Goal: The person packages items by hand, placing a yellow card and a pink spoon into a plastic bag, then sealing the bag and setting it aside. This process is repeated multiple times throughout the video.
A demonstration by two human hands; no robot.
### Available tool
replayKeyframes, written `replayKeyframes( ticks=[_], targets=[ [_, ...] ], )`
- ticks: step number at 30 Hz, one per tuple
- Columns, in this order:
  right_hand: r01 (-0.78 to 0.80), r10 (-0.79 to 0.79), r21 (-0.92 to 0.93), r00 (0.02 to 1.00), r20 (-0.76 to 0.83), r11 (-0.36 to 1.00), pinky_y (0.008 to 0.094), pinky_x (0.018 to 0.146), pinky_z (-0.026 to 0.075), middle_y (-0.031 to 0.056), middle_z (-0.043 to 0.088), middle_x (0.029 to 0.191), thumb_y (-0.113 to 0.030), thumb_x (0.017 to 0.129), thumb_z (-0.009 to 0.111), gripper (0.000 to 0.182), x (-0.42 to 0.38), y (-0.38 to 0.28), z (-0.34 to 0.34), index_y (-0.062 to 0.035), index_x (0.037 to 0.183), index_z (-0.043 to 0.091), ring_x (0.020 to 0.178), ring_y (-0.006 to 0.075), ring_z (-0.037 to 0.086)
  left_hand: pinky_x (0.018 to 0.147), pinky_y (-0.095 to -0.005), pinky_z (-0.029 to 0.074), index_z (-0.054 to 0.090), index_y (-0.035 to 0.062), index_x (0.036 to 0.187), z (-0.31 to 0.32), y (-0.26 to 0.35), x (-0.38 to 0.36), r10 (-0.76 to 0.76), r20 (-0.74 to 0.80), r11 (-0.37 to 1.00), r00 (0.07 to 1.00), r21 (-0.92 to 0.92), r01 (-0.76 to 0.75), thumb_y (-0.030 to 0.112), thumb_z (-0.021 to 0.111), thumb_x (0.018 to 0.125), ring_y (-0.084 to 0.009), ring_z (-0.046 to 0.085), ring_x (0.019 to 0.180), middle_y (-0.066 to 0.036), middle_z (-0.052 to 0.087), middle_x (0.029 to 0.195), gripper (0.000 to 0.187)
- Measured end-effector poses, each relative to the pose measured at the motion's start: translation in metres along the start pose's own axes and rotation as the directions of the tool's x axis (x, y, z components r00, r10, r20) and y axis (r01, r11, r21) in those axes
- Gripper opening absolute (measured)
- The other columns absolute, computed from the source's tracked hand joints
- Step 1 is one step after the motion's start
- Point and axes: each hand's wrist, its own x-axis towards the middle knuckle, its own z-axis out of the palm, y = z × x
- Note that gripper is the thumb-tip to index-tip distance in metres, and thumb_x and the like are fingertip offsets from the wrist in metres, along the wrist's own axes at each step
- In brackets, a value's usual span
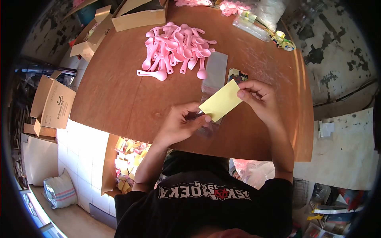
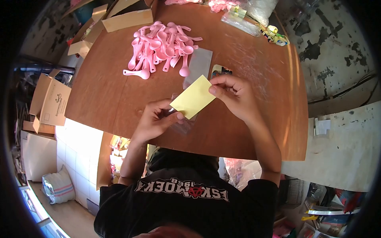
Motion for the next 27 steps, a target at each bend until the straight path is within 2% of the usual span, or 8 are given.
replayKeyframes(
  ticks=[7,10,13,16,17,21,25,27],
  targets=[
    [0.169,-0.187,-0.189,0.979,-0.081,0.967,0.0230,0.071,0.048,0.0040,0.071,0.088,-0.009,0.089,0.071,0.013,-0.001,-0.012,-0.002,0.0003,0.098,0.068,0.082,0.0071,0.064,0.074,-0.0254,0.053,0.067,-0.0027,0.107,0.008,0.005,0.002,0.016,-0.010,0.999,1.000,-0.033,-0.016,0.006,0.066,0.092,-0.0082,0.066,0.081,-0.004,0.071,0.086,0.017],
    [0.101,-0.115,-0.184,0.991,-0.068,0.978,0.0248,0.080,0.050,0.0056,0.070,0.092,-0.005,0.088,0.071,0.016,-0.003,-0.012,-0.008,0.0012,0.102,0.066,0.086,0.0102,0.065,0.076,-0.0250,0.052,0.066,-0.0039,0.107,0.008,0.010,0.002,-0.024,-0.012,0.998,1.000,-0.056,0.023,0.003,0.064,0.093,-0.0112,0.067,0.083,-0.006,0.070,0.093,0.016],
    [0.163,-0.168,-0.171,0.986,-0.014,0.972,0.0254,0.074,0.050,0.0066,0.072,0.090,-0.008,0.088,0.071,0.013,-0.005,-0.014,0.002,-0.0009,0.099,0.069,0.082,0.0110,0.066,0.077,-0.0242,0.051,0.066,-0.0043,0.109,0.010,0.009,0.003,-0.091,-0.006,0.995,0.996,0.027,0.092,0.003,0.065,0.093,-0.0087,0.065,0.085,-0.007,0.070,0.096,0.018],
    [0.243,-0.215,-0.260,0.968,0.130,0.935,0.0293,0.080,0.050,0.0093,0.071,0.091,-0.008,0.088,0.071,0.012,-0.007,-0.017,0.008,-0.0016,0.098,0.070,0.088,0.0169,0.067,0.078,-0.0232,0.050,0.065,-0.0049,0.112,0.013,0.006,0.004,-0.007,-0.034,0.997,0.999,0.074,0.010,0.004,0.066,0.092,-0.0063,0.062,0.088,-0.007,0.070,0.099,0.021],
    [0.281,-0.245,-0.252,0.956,0.163,0.926,0.0329,0.086,0.049,0.0116,0.069,0.098,-0.008,0.087,0.070,0.013,-0.007,-0.016,0.011,-0.0024,0.098,0.071,0.096,0.0228,0.065,0.078,-0.0229,0.050,0.065,-0.0047,0.113,0.014,0.005,0.005,0.004,-0.030,0.996,1.000,0.095,-0.001,0.004,0.067,0.092,-0.0058,0.061,0.089,-0.007,0.070,0.100,0.023],
    [0.259,-0.204,-0.194,0.944,0.260,0.946,0.0367,0.093,0.048,0.0135,0.064,0.116,-0.003,0.085,0.071,0.018,-0.013,-0.014,0.023,-0.0035,0.103,0.072,0.109,0.0260,0.062,0.079,-0.0229,0.049,0.065,-0.0033,0.117,0.016,0.015,0.005,0.013,-0.031,0.977,0.999,0.211,-0.007,0.002,0.067,0.091,-0.0057,0.060,0.092,-0.007,0.070,0.101,0.027],
    [0.296,-0.247,-0.210,0.941,0.233,0.932,0.0336,0.089,0.051,0.0129,0.064,0.115,-0.001,0.083,0.072,0.022,-0.013,-0.006,0.032,-0.0030,0.105,0.072,0.105,0.0238,0.064,0.079,-0.0226,0.050,0.065,-0.0028,0.117,0.018,0.008,0.004,0.106,-0.084,0.971,0.991,0.223,-0.085,0.002,0.067,0.091,-0.0063,0.061,0.092,-0.007,0.070,0.102,0.026],
    [0.197,-0.165,-0.168,0.969,0.185,0.966,0.0319,0.085,0.052,0.0118,0.065,0.113,-0.001,0.084,0.072,0.020,-0.015,0.002,0.034,-0.0032,0.104,0.072,0.102,0.0211,0.064,0.069,-0.0235,0.053,0.068,-0.0005,0.114,0.016,0.006,0.001,0.172,-0.200,0.980,0.965,0.139,-0.146,0.001,0.067,0.089,-0.0064,0.063,0.077,-0.008,0.073,0.092,0.025]
  ],
)
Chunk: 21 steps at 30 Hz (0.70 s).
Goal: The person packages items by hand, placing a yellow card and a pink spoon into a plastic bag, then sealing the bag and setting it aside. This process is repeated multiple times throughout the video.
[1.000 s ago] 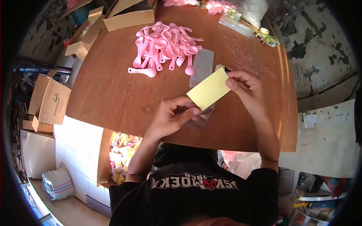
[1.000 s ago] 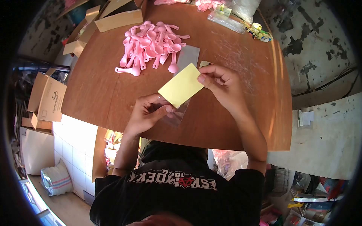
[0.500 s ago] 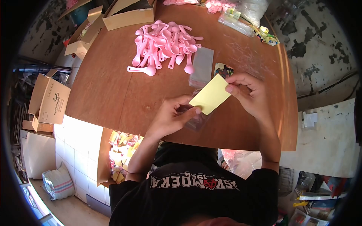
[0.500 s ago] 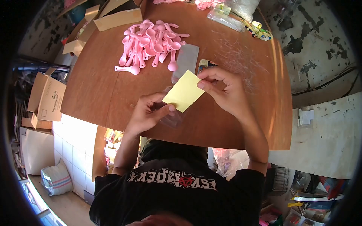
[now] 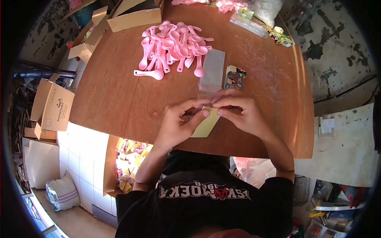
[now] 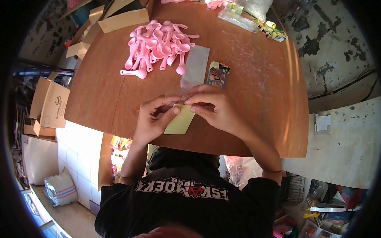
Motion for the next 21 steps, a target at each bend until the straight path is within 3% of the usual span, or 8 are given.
replayKeyframes(
  ticks=[1,5,7,11,13,15,17,21],
  targets=[
    [-0.091,0.093,0.065,0.995,-0.028,0.994,0.0301,0.081,0.053,0.0106,0.065,0.111,-0.002,0.085,0.071,0.018,-0.001,0.004,0.002,-0.0034,0.103,0.071,0.099,0.0184,0.064,0.069,-0.0235,0.053,0.068,-0.0005,0.114,-0.003,0.000,-0.002,-0.002,-0.001,1.000,1.000,0.001,0.002,0.001,0.067,0.089,-0.0064,0.063,0.077,-0.008,0.073,0.092,0.025],
    [-0.063,0.068,0.074,0.996,-0.061,0.995,0.0261,0.075,0.054,0.0089,0.067,0.108,-0.001,0.084,0.072,0.019,0.014,0.026,0.000,-0.0028,0.102,0.071,0.090,0.0146,0.065,0.071,-0.0253,0.054,0.066,-0.0057,0.110,-0.024,0.000,-0.006,-0.001,-0.184,0.999,0.983,-0.045,-0.007,0.003,0.065,0.092,-0.0114,0.067,0.081,-0.010,0.072,0.092,0.020],
    [-0.089,0.090,0.029,0.995,-0.050,0.996,0.0266,0.075,0.054,0.0082,0.068,0.102,0.002,0.081,0.072,0.022,0.032,0.047,-0.007,-0.0027,0.102,0.071,0.084,0.0149,0.066,0.073,-0.0252,0.054,0.065,-0.0055,0.112,-0.033,-0.001,-0.006,0.041,-0.295,0.997,0.954,-0.051,-0.059,0.005,0.065,0.093,-0.0121,0.067,0.082,-0.010,0.071,0.092,0.021],
    [-0.086,0.013,-0.238,0.956,-0.292,0.968,0.0313,0.068,0.053,0.0114,0.068,0.096,-0.004,0.081,0.071,0.021,0.055,0.081,-0.019,-0.0029,0.102,0.070,0.077,0.0200,0.067,0.072,-0.0303,0.056,0.065,-0.0037,0.112,-0.043,-0.008,-0.007,0.050,-0.325,0.989,0.944,-0.114,-0.092,0.004,0.064,0.093,-0.0168,0.066,0.078,-0.010,0.069,0.093,0.021],
    [-0.163,0.077,-0.499,0.979,-0.188,0.851,0.0297,0.074,0.051,0.0100,0.068,0.100,-0.007,0.088,0.067,0.020,0.051,0.075,-0.039,-0.0008,0.106,0.068,0.083,0.0180,0.064,0.071,-0.0312,0.056,0.065,-0.0031,0.111,-0.045,-0.011,-0.009,0.040,-0.338,0.991,0.940,-0.106,-0.080,0.006,0.064,0.094,-0.0180,0.067,0.078,-0.010,0.068,0.091,0.020],
    [-0.266,0.249,-0.420,0.964,-0.095,0.868,0.0324,0.075,0.052,0.0131,0.067,0.099,-0.007,0.084,0.069,0.021,0.040,0.069,-0.044,-0.0001,0.104,0.069,0.084,0.0258,0.066,0.070,-0.0309,0.056,0.066,-0.0028,0.110,-0.047,-0.015,-0.014,-0.003,-0.327,0.982,0.945,-0.180,-0.060,0.010,0.063,0.095,-0.0185,0.067,0.076,-0.012,0.069,0.094,0.020],
    [-0.041,0.097,-0.711,0.995,0.038,0.702,0.0369,0.076,0.053,0.0149,0.068,0.100,-0.007,0.079,0.073,0.023,0.025,0.072,-0.041,0.0008,0.101,0.070,0.086,0.0316,0.066,0.069,-0.0309,0.056,0.066,-0.0028,0.110,-0.048,-0.016,-0.018,-0.006,-0.327,0.984,0.945,-0.168,-0.052,0.011,0.062,0.096,-0.0185,0.067,0.074,-0.013,0.069,0.096,0.020],
    [-0.142,0.076,-0.661,0.989,-0.127,0.737,0.0391,0.079,0.053,0.0156,0.068,0.099,-0.006,0.074,0.076,0.027,0.001,0.078,-0.030,0.0012,0.100,0.070,0.087,0.0345,0.065,0.071,-0.0295,0.054,0.066,-0.0057,0.107,-0.046,-0.007,-0.015,0.053,-0.354,0.979,0.934,-0.164,-0.118,0.009,0.062,0.096,-0.0177,0.066,0.075,-0.015,0.067,0.101,0.019]
  ],
)
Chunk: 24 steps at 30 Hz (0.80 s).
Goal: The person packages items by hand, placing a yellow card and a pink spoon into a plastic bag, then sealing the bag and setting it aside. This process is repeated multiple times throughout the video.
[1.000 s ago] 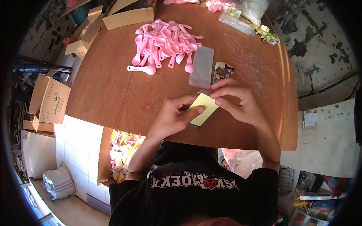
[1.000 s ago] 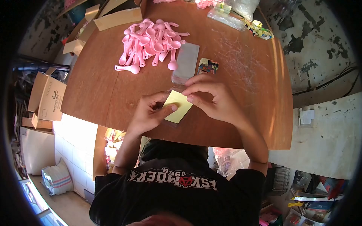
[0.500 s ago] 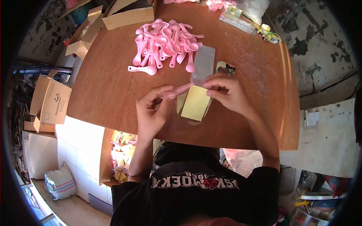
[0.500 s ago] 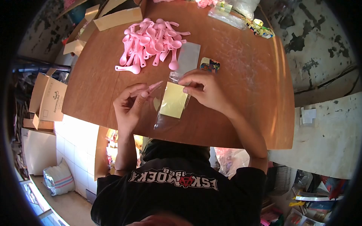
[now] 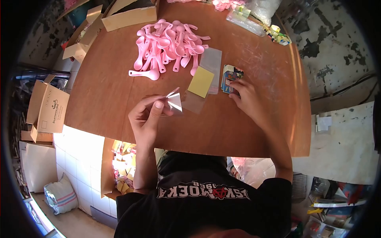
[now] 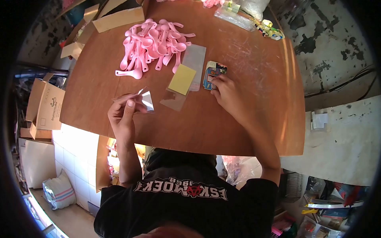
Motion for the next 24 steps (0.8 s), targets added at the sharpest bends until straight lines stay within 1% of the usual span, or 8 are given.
replayKeyframes(
  ticks=[2,6,8,10,12,15,18,24],
  targets=[
    [-0.003,0.004,0.057,0.999,-0.032,0.998,0.0386,0.078,0.054,0.0149,0.068,0.100,-0.005,0.074,0.077,0.028,-0.007,0.006,0.001,0.0006,0.101,0.070,0.087,0.0339,0.065,0.071,-0.0298,0.054,0.067,-0.0043,0.107,0.001,0.004,-0.001,-0.001,-0.036,0.999,0.999,-0.043,0.000,0.010,0.062,0.095,-0.0187,0.066,0.075,-0.018,0.066,0.105,0.019],
    [-0.044,0.044,0.181,0.999,0.005,0.983,0.0373,0.074,0.054,0.0147,0.069,0.099,-0.004,0.076,0.075,0.026,-0.009,0.019,-0.002,0.0002,0.101,0.070,0.084,0.0324,0.066,0.074,-0.0319,0.056,0.069,-0.0028,0.105,0.001,0.018,0.004,0.179,-0.100,0.984,0.979,0.025,-0.178,0.012,0.063,0.094,-0.0212,0.068,0.080,-0.023,0.064,0.111,0.019],
    [0.053,-0.043,0.139,0.996,-0.072,0.989,0.0365,0.071,0.054,0.0148,0.069,0.099,-0.002,0.078,0.073,0.022,-0.008,0.026,-0.003,0.0000,0.100,0.069,0.079,0.0310,0.067,0.076,-0.0314,0.055,0.070,-0.0032,0.102,-0.006,0.013,0.010,0.351,-0.134,0.930,0.927,0.171,-0.327,0.011,0.063,0.094,-0.0234,0.068,0.083,-0.023,0.064,0.113,0.017],
    [0.037,-0.032,0.029,0.986,-0.166,0.999,0.0357,0.070,0.054,0.0150,0.069,0.095,-0.003,0.080,0.072,0.020,-0.003,0.016,-0.017,-0.0008,0.100,0.070,0.077,0.0305,0.067,0.078,-0.0288,0.053,0.070,-0.0036,0.102,0.002,0.020,0.009,0.293,-0.161,0.956,0.943,0.058,-0.287,0.008,0.063,0.093,-0.0239,0.068,0.084,-0.019,0.066,0.108,0.016],
    [0.010,-0.029,-0.076,0.965,-0.260,0.997,0.0349,0.070,0.053,0.0152,0.069,0.092,-0.005,0.082,0.071,0.017,-0.001,-0.001,-0.034,-0.0015,0.099,0.070,0.075,0.0300,0.067,0.077,-0.0269,0.052,0.071,-0.0046,0.103,0.002,0.023,0.007,0.102,-0.160,0.994,0.982,-0.022,-0.107,0.005,0.065,0.092,-0.0207,0.067,0.084,-0.015,0.069,0.101,0.016],
    [0.029,0.168,0.412,0.884,-0.435,0.911,0.0250,0.063,0.049,0.0091,0.068,0.084,-0.005,0.091,0.067,0.011,-0.003,-0.029,-0.051,0.0031,0.098,0.068,0.071,0.0108,0.062,0.075,-0.0245,0.051,0.071,-0.0049,0.104,0.010,0.023,0.013,-0.056,-0.054,0.993,0.997,0.104,0.061,0.004,0.068,0.091,-0.0142,0.065,0.081,-0.011,0.071,0.096,0.016],
    [0.158,0.103,0.589,0.918,-0.384,0.793,0.0235,0.064,0.048,0.0081,0.068,0.087,-0.006,0.092,0.067,0.012,-0.002,-0.059,-0.078,0.0053,0.097,0.067,0.074,0.0082,0.061,0.073,-0.0225,0.050,0.072,-0.0036,0.103,0.020,0.017,0.015,-0.224,0.026,0.968,0.974,0.123,0.219,0.006,0.070,0.090,-0.0089,0.063,0.080,-0.009,0.071,0.095,0.016],
    [0.224,0.022,0.597,0.926,-0.376,0.770,0.0217,0.063,0.046,0.0055,0.067,0.078,-0.009,0.091,0.069,0.013,0.024,-0.085,-0.085,0.0036,0.094,0.068,0.071,0.0076,0.059,0.074,-0.0229,0.051,0.072,-0.0034,0.104,0.039,0.012,0.012,-0.262,0.168,0.963,0.950,0.116,0.245,0.006,0.070,0.090,-0.0087,0.062,0.081,-0.007,0.071,0.092,0.017]
  ],
)
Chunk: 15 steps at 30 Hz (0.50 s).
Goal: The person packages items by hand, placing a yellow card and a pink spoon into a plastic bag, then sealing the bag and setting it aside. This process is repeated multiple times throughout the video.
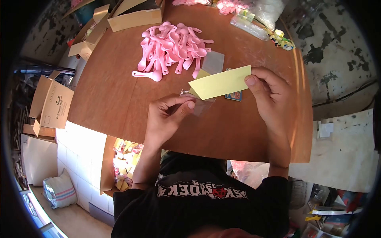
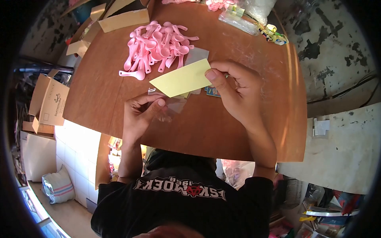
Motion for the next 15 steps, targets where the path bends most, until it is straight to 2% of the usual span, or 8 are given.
replayKeyframes(
  ticks=[2,4,6,8,10,11,13,15],
  targets=[
    [0.019,-0.020,0.032,0.999,0.037,0.999,0.0219,0.062,0.046,0.0052,0.066,0.077,-0.009,0.091,0.069,0.012,0.004,0.006,0.004,0.0026,0.093,0.069,0.070,0.0073,0.059,0.074,-0.0231,0.051,0.072,-0.0046,0.102,0.003,-0.001,0.000,0.016,0.027,0.998,0.999,-0.066,-0.015,0.006,0.070,0.090,-0.0088,0.063,0.082,-0.008,0.071,0.090,0.015],
    [-0.038,0.036,0.020,0.995,0.088,0.999,0.0217,0.061,0.046,0.0061,0.068,0.079,-0.010,0.090,0.069,0.011,0.004,0.015,0.007,0.0012,0.093,0.070,0.068,0.0071,0.059,0.074,-0.0232,0.051,0.071,-0.0051,0.100,0.002,0.002,0.000,0.050,0.042,0.998,0.998,-0.029,-0.049,0.005,0.069,0.091,-0.0088,0.063,0.082,-0.008,0.071,0.090,0.015],
    [-0.032,0.026,0.041,0.988,0.150,0.999,0.0223,0.061,0.046,0.0063,0.068,0.079,-0.010,0.090,0.069,0.011,0.007,0.021,0.006,0.0009,0.093,0.070,0.068,0.0075,0.060,0.073,-0.0233,0.052,0.071,-0.0056,0.099,-0.001,0.002,0.000,0.080,0.059,0.997,0.995,0.009,-0.081,0.005,0.068,0.091,-0.0087,0.063,0.082,-0.008,0.070,0.089,0.014],
    [-0.031,0.018,0.060,0.978,0.209,0.998,0.0229,0.060,0.047,0.0065,0.068,0.079,-0.010,0.090,0.069,0.011,0.008,0.022,0.007,0.0007,0.093,0.070,0.068,0.0078,0.060,0.072,-0.0231,0.051,0.070,-0.0062,0.098,-0.005,-0.002,0.001,0.066,0.112,0.988,0.992,0.130,-0.080,0.004,0.068,0.091,-0.0082,0.063,0.082,-0.007,0.070,0.091,0.012],
    [-0.071,0.072,-0.014,0.943,0.324,0.997,0.0248,0.062,0.049,0.0067,0.069,0.080,-0.008,0.089,0.070,0.010,0.007,0.017,0.007,0.0004,0.092,0.070,0.068,0.0097,0.062,0.072,-0.0226,0.051,0.070,-0.0061,0.099,-0.001,0.004,0.000,0.016,0.130,0.998,0.991,0.065,-0.025,0.003,0.068,0.091,-0.0074,0.062,0.082,-0.006,0.070,0.091,0.013],
    [-0.075,0.075,-0.011,0.943,0.323,0.997,0.0248,0.062,0.049,0.0067,0.069,0.080,-0.008,0.089,0.070,0.010,0.005,0.016,0.009,0.0004,0.092,0.070,0.068,0.0097,0.062,0.072,-0.0221,0.050,0.070,-0.0060,0.100,0.002,0.006,0.000,-0.034,0.156,0.999,0.987,-0.001,0.035,0.003,0.068,0.091,-0.0065,0.062,0.082,-0.006,0.070,0.091,0.013],
    [-0.156,0.135,0.070,0.960,0.244,0.985,0.0230,0.069,0.050,0.0070,0.071,0.086,-0.005,0.086,0.072,0.009,0.004,0.013,0.015,0.0010,0.092,0.070,0.076,0.0089,0.064,0.072,-0.0218,0.050,0.070,-0.0059,0.102,0.004,0.003,-0.001,-0.037,0.158,0.999,0.987,0.020,0.035,0.003,0.068,0.091,-0.0057,0.061,0.082,-0.005,0.071,0.091,0.015],
    [-0.126,0.118,0.009,0.948,0.295,0.992,0.0248,0.072,0.050,0.0076,0.071,0.087,-0.005,0.085,0.073,0.009,0.006,0.009,0.011,0.0001,0.092,0.071,0.078,0.0113,0.065,0.072,-0.0215,0.049,0.070,-0.0058,0.104,0.006,0.005,0.002,-0.031,0.161,0.999,0.986,0.040,0.025,0.003,0.068,0.091,-0.0049,0.060,0.082,-0.005,0.071,0.092,0.016]
  ],
)
